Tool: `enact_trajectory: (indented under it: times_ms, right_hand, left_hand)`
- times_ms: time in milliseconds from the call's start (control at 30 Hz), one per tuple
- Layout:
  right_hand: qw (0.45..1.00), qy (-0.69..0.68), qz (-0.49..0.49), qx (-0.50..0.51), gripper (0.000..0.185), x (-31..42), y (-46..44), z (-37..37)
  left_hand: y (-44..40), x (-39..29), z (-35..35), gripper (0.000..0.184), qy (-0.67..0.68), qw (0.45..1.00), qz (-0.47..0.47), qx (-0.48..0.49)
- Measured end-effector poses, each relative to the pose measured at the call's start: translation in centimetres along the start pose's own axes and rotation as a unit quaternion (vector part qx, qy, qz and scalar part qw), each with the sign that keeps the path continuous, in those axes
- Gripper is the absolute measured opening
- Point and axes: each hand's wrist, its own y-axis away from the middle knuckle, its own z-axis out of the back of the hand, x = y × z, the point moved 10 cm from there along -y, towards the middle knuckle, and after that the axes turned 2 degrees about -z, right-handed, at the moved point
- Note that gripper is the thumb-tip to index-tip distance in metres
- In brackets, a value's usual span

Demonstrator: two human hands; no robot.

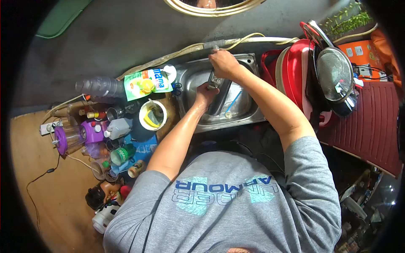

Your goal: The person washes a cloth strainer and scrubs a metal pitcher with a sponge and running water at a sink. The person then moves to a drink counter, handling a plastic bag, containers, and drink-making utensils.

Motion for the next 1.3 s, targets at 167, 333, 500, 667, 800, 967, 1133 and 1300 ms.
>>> enact_trajectory:
  times_ms: [167, 333, 500, 667, 800, 967, 1133, 1300]
  right_hand:
    - [0.998, -0.064, -0.009, -0.027, 0.032, -1.0, 0.8, 0.1]
    - [0.955, -0.131, -0.263, -0.043, 0.039, -3.7, 2.4, 1.1]
    - [0.849, -0.342, -0.401, 0.005, 0.058, -7.4, 4.7, -3.0]
    - [0.593, -0.659, -0.448, -0.112, 0.044, -9.3, 12.1, -5.6]
    - [0.572, -0.661, -0.479, -0.079, 0.039, -9.9, 21.9, -8.6]
    - [0.529, -0.62, -0.576, -0.062, 0.027, -7.9, 36.4, -12.4]
    - [0.693, -0.334, -0.639, -0.008, 0.033, -4.3, 52.3, -14.7]
    - [0.807, -0.153, -0.535, 0.198, 0.032, 6.5, 71.2, -26.1]
  left_hand:
    - [-0.8, 1.1, 1.1, 0.02, 0.004, 0.999, -0.007, 0.034]
    - [-1.0, 0.9, 0.8, 0.021, 0.002, 0.999, -0.012, 0.039]
    - [0.5, -1.0, 1.0, 0.026, -0.129, 0.98, -0.086, 0.126]
    - [4.2, -5.3, -0.7, 0.037, -0.327, 0.903, -0.218, 0.172]
    - [7.5, -7.0, -4.9, 0.041, -0.498, 0.805, -0.237, 0.218]
    - [9.7, -6.4, -11.1, 0.029, -0.596, 0.726, -0.22, 0.263]
    - [10.7, -5.4, -16.8, 0.025, -0.671, 0.631, -0.231, 0.313]
    - [11.7, -3.9, -21.2, 0.021, -0.749, 0.532, -0.226, 0.324]
